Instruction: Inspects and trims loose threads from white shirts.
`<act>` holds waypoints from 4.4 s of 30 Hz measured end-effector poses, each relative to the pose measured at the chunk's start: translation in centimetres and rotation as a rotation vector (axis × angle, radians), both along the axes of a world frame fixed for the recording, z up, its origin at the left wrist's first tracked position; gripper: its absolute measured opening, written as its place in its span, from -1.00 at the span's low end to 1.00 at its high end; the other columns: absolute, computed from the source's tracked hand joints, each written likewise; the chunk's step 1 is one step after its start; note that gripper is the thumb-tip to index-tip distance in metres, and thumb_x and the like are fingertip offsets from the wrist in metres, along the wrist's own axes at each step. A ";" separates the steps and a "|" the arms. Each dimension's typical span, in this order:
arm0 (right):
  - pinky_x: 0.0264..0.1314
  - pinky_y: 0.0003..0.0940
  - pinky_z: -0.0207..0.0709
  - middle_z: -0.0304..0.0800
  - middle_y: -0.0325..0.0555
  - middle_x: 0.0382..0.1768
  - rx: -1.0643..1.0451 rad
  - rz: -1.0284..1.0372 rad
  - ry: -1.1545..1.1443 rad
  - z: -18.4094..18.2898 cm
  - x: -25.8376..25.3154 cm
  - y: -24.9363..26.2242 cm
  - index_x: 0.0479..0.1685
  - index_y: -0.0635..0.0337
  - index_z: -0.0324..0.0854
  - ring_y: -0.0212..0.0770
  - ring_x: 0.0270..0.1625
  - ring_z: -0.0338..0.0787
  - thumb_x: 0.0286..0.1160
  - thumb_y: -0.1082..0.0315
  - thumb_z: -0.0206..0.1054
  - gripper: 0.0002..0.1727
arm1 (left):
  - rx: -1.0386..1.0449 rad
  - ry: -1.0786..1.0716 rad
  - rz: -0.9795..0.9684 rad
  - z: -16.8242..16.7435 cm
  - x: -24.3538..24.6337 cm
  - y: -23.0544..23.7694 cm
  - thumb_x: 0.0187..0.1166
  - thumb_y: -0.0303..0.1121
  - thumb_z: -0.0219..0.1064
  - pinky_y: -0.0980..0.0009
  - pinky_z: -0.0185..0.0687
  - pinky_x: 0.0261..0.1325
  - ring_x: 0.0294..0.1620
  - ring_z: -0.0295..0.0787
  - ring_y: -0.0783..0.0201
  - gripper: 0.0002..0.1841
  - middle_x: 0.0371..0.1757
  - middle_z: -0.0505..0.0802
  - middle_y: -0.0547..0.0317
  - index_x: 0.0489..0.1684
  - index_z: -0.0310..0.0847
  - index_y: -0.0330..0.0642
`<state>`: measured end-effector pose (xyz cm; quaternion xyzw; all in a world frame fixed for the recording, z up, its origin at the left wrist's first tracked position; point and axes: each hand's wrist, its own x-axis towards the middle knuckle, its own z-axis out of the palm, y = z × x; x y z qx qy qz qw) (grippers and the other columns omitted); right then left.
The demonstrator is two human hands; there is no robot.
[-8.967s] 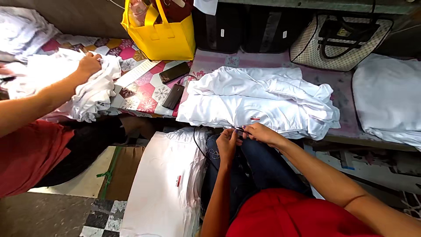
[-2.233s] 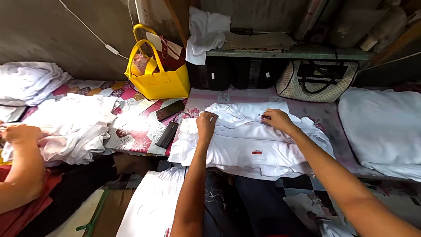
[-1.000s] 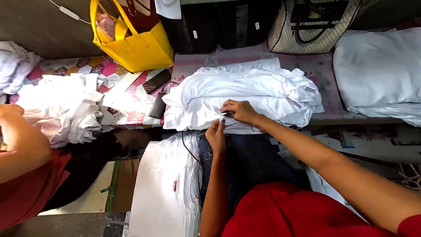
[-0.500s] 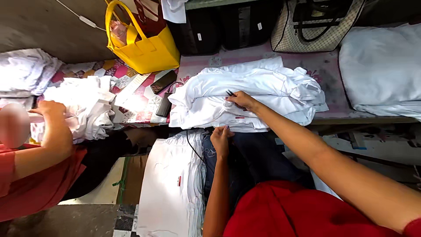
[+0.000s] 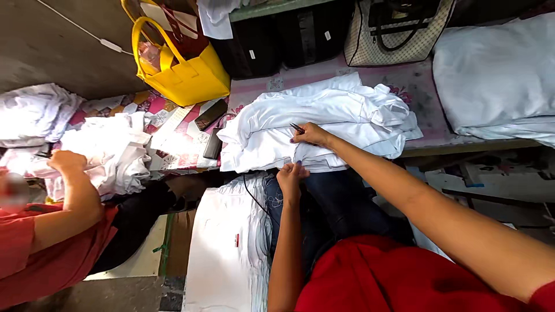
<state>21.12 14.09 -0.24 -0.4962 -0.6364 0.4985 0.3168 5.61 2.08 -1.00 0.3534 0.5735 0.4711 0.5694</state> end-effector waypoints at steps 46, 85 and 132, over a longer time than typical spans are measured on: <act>-0.65 -0.65 0.04 0.26 -0.50 -0.70 -0.573 -0.008 0.243 3.3 -0.9 -11.7 -0.10 0.18 0.68 -0.58 -0.73 0.15 0.90 0.11 0.01 -0.59 | 0.121 0.349 -0.058 0.3 -3.9 -0.7 0.59 -0.49 0.38 0.53 0.68 -0.47 -0.61 0.70 0.48 -0.88 -0.46 0.85 0.16 -0.14 0.75 -0.41; -0.56 -0.62 0.09 0.28 -0.49 -0.67 -0.480 0.032 0.089 3.4 -1.9 -10.1 -0.27 0.17 0.70 -0.57 -0.66 0.20 0.87 0.20 0.08 -0.62 | 0.173 -0.026 0.000 -0.1 -3.0 -1.3 0.61 -0.60 0.26 0.49 0.76 -0.38 -0.56 0.77 0.43 -0.87 -0.53 0.84 0.20 -0.29 0.72 -0.41; -0.50 -0.49 0.16 0.38 -0.36 -0.72 -0.324 0.465 -0.347 4.4 0.8 -4.0 -0.33 0.30 0.79 -0.50 -0.66 0.25 0.82 0.24 0.14 -0.58 | 0.014 -0.253 0.110 -1.6 -0.6 -1.3 0.66 -0.61 0.20 0.58 0.64 -0.48 -0.63 0.64 0.47 -0.87 -0.57 0.76 0.22 -0.26 0.65 -0.44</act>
